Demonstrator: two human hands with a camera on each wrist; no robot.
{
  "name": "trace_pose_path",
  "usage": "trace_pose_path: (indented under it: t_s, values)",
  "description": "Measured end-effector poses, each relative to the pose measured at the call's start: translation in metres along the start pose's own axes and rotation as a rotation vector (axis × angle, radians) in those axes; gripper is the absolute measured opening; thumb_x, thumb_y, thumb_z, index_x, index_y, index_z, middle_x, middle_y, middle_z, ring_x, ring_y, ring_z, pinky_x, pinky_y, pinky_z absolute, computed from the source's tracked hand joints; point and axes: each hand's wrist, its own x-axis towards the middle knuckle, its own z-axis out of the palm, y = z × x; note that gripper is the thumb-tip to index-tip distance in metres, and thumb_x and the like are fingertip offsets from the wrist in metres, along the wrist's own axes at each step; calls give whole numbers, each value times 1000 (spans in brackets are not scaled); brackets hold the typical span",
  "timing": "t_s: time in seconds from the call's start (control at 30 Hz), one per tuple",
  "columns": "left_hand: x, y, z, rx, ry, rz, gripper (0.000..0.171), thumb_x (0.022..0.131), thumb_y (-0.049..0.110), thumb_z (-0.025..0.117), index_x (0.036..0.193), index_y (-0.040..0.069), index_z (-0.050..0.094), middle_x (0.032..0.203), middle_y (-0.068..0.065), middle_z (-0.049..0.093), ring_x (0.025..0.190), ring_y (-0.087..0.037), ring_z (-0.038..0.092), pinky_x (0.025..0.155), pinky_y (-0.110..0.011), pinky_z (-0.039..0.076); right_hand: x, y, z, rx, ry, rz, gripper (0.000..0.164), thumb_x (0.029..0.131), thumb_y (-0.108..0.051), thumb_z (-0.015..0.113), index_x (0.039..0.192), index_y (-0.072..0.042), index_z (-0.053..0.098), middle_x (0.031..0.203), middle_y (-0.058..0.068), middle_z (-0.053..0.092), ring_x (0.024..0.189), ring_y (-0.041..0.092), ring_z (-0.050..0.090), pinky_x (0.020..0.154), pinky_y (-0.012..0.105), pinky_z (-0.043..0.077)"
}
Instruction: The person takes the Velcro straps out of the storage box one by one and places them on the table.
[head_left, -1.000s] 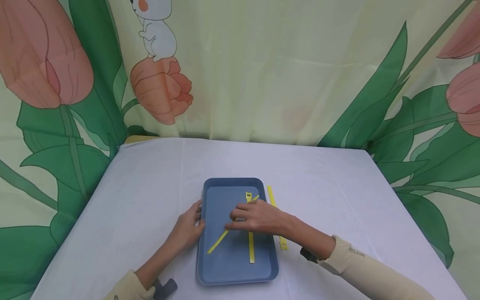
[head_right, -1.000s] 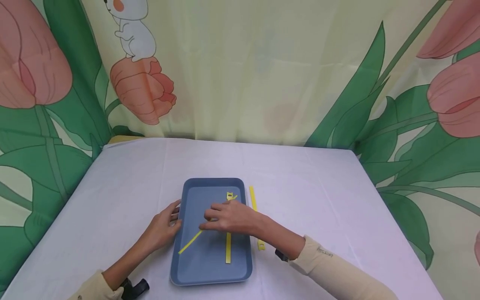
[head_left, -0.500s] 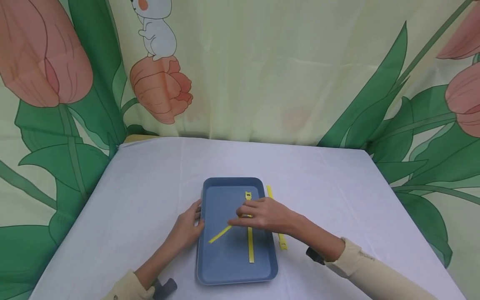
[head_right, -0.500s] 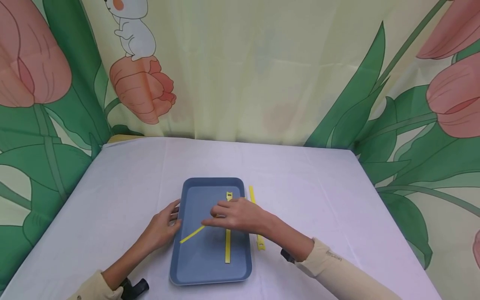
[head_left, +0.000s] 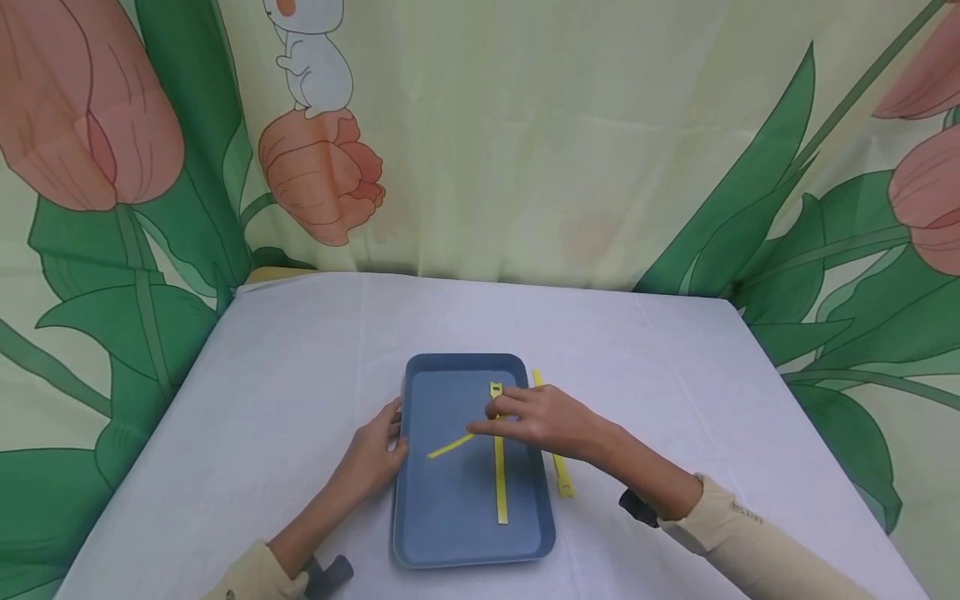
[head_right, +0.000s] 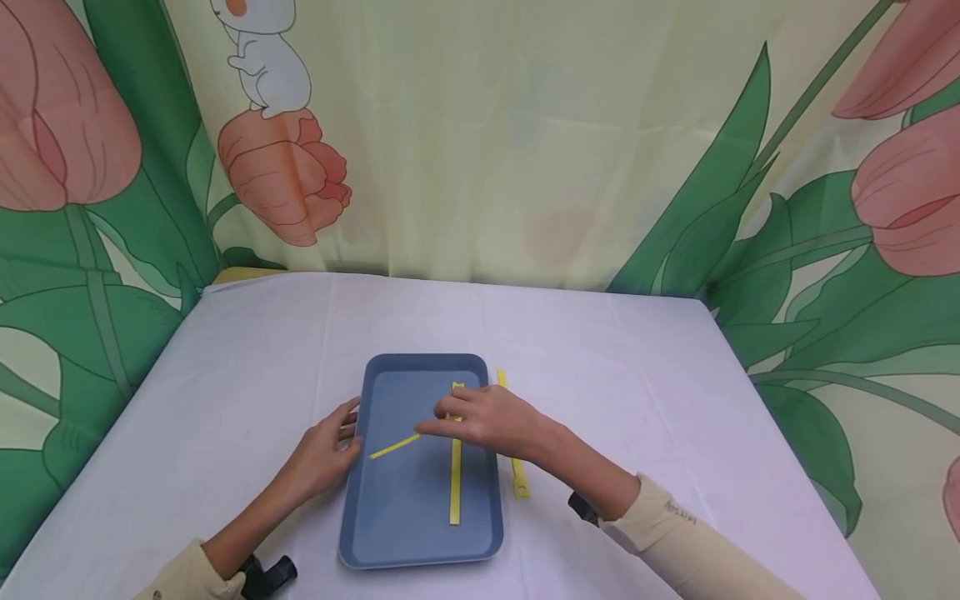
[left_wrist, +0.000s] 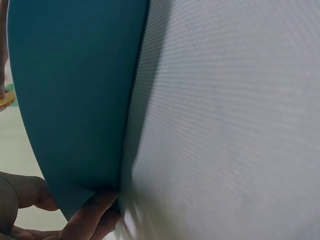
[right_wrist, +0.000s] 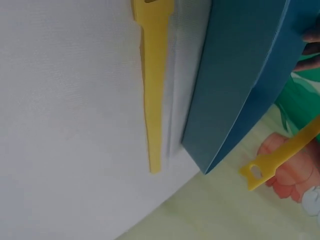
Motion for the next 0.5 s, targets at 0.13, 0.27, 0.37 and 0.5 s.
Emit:
trace_pose_path:
  t_s: [0.13, 0.27, 0.37, 0.5]
  values:
    - [0, 0, 0, 0, -11, -9, 57, 85, -2, 51, 139, -11, 32, 129, -29, 50, 117, -39, 51, 98, -49, 41, -5, 0, 0, 21, -3, 40, 56, 72, 0, 77, 122, -20, 62, 95, -3, 63, 82, 9, 60, 53, 14, 48]
    - [0, 0, 0, -4, -14, -8, 58, 85, -2, 51, 139, -11, 32, 129, -29, 50, 117, -39, 51, 98, -50, 41, -10, 3, 0, 34, -13, 80, 53, 74, -1, 76, 122, -19, 63, 95, -3, 63, 83, 9, 59, 52, 14, 47]
    - [0, 1, -1, 1, -13, -9, 58, 85, -2, 51, 139, -11, 32, 128, -29, 50, 117, -40, 51, 98, -50, 41, -13, 5, 0, 39, -27, 103, 54, 74, 0, 76, 122, -18, 63, 95, -3, 63, 82, 8, 58, 52, 13, 46]
    - [0, 1, -1, 10, -14, -15, 57, 85, -1, 50, 139, -11, 32, 128, -29, 51, 117, -39, 51, 98, -50, 40, -17, 8, -1, 43, -39, 124, 55, 72, 0, 77, 122, -18, 62, 96, -3, 63, 80, 8, 57, 52, 12, 44]
